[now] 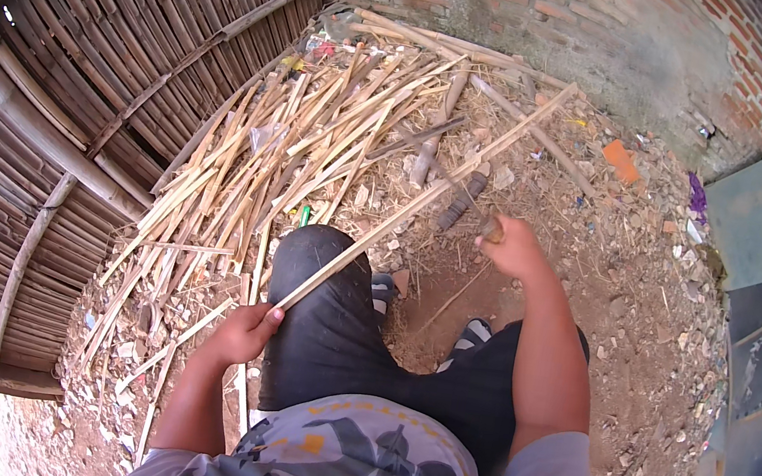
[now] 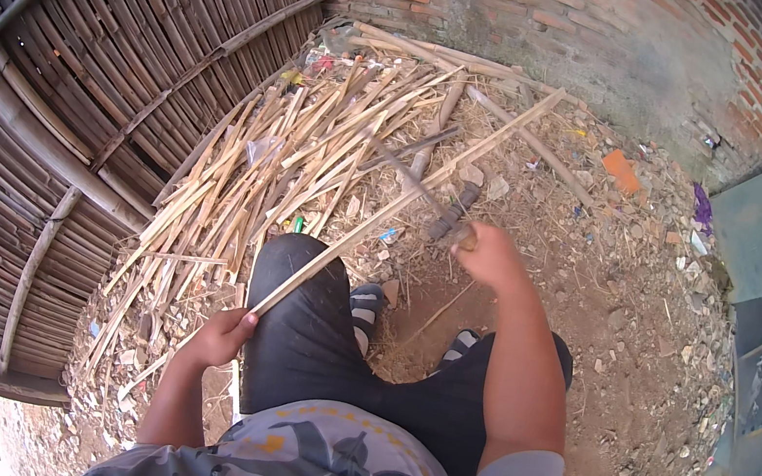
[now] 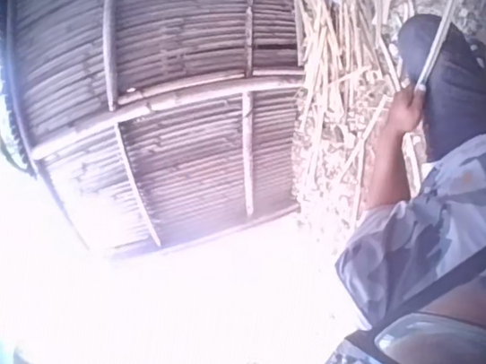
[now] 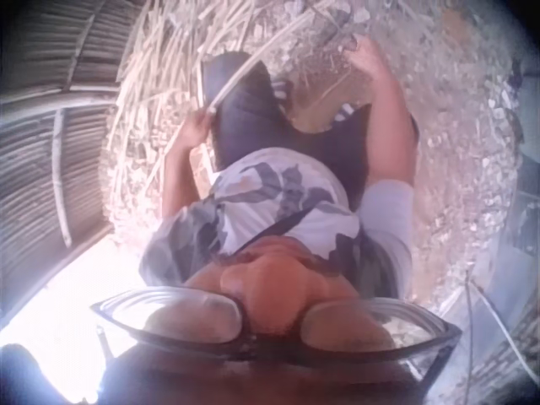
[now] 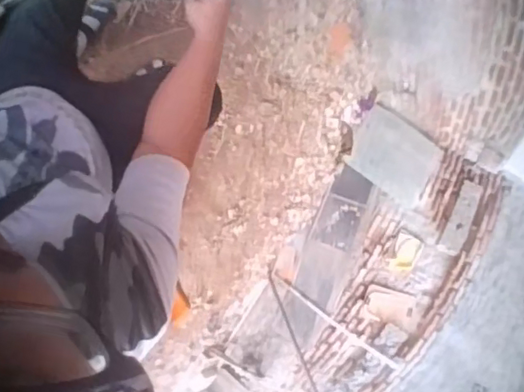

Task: The person shapes a thin strip of bamboo by shaving off excess material with a blade held in their right hand while supporting the strip with their left hand and lap.

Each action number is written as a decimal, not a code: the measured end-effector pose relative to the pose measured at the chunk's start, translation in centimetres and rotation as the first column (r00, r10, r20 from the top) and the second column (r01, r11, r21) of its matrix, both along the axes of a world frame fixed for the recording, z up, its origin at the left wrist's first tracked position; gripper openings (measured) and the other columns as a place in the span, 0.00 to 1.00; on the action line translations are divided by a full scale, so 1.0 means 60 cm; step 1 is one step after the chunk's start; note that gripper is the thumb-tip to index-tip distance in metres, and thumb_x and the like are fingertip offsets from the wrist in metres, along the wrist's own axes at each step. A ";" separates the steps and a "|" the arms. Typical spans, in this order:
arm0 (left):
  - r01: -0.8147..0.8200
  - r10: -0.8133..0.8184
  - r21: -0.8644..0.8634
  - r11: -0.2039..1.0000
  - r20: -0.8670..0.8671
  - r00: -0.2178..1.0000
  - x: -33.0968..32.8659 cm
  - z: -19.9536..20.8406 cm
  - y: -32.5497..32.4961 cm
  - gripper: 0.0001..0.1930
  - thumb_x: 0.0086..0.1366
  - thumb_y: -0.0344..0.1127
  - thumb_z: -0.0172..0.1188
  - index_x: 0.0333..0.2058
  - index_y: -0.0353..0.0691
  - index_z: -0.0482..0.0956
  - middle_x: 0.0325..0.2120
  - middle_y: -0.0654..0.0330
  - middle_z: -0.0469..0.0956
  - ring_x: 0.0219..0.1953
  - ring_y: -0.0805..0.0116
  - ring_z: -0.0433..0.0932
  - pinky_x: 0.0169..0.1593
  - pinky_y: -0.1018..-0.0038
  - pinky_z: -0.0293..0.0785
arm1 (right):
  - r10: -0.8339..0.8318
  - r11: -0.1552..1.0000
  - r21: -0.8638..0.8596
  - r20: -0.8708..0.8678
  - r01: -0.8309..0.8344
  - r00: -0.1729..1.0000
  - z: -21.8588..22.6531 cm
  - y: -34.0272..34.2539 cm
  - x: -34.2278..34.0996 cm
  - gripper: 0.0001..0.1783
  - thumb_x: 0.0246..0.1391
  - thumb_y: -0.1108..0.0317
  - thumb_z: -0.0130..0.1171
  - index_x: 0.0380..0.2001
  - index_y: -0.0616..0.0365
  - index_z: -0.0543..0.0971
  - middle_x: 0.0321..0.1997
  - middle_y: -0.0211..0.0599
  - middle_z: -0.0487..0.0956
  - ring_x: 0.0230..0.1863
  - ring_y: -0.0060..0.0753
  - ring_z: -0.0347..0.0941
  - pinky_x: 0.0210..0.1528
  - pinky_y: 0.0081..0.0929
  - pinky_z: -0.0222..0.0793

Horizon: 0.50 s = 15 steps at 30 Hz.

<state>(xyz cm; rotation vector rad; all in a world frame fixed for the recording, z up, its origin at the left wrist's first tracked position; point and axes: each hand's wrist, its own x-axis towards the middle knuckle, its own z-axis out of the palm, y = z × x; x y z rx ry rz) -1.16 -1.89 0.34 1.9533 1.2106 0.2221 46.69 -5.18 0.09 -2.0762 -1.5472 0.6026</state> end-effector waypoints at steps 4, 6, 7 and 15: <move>-0.001 -0.001 -0.042 0.999 -0.051 0.999 -0.005 -0.002 0.004 0.29 0.76 0.56 0.46 0.36 0.31 0.77 0.25 0.47 0.78 0.30 0.54 0.75 0.39 0.60 0.72 | -0.081 0.996 -0.040 -0.022 0.080 0.996 0.032 -0.011 -0.028 0.23 0.51 0.58 0.68 0.48 0.59 0.80 0.38 0.52 0.84 0.41 0.50 0.82 0.46 0.43 0.75; 0.004 -0.005 -0.053 0.999 -0.035 0.999 -0.005 -0.002 0.002 0.29 0.76 0.57 0.46 0.35 0.31 0.77 0.24 0.47 0.77 0.29 0.55 0.75 0.38 0.60 0.72 | 0.072 0.997 -0.019 0.037 -0.071 0.997 0.047 -0.018 -0.074 0.18 0.52 0.58 0.69 0.38 0.59 0.79 0.30 0.45 0.81 0.34 0.45 0.80 0.40 0.41 0.74; 0.009 -0.010 -0.048 0.999 -0.035 0.999 -0.004 0.001 0.002 0.29 0.76 0.57 0.46 0.35 0.31 0.77 0.24 0.47 0.77 0.29 0.55 0.75 0.38 0.60 0.72 | 0.145 0.989 -0.009 0.064 -0.145 0.987 0.047 -0.021 -0.090 0.16 0.52 0.58 0.69 0.34 0.59 0.79 0.26 0.42 0.80 0.30 0.43 0.79 0.37 0.40 0.73; 0.013 -0.013 -0.012 1.000 -0.071 0.997 -0.008 -0.001 0.003 0.30 0.73 0.60 0.51 0.35 0.31 0.78 0.22 0.48 0.76 0.27 0.56 0.75 0.36 0.59 0.71 | 0.043 0.999 -0.021 -0.004 -0.043 0.999 0.013 -0.002 -0.009 0.16 0.50 0.60 0.69 0.38 0.58 0.80 0.33 0.47 0.82 0.37 0.48 0.81 0.42 0.43 0.75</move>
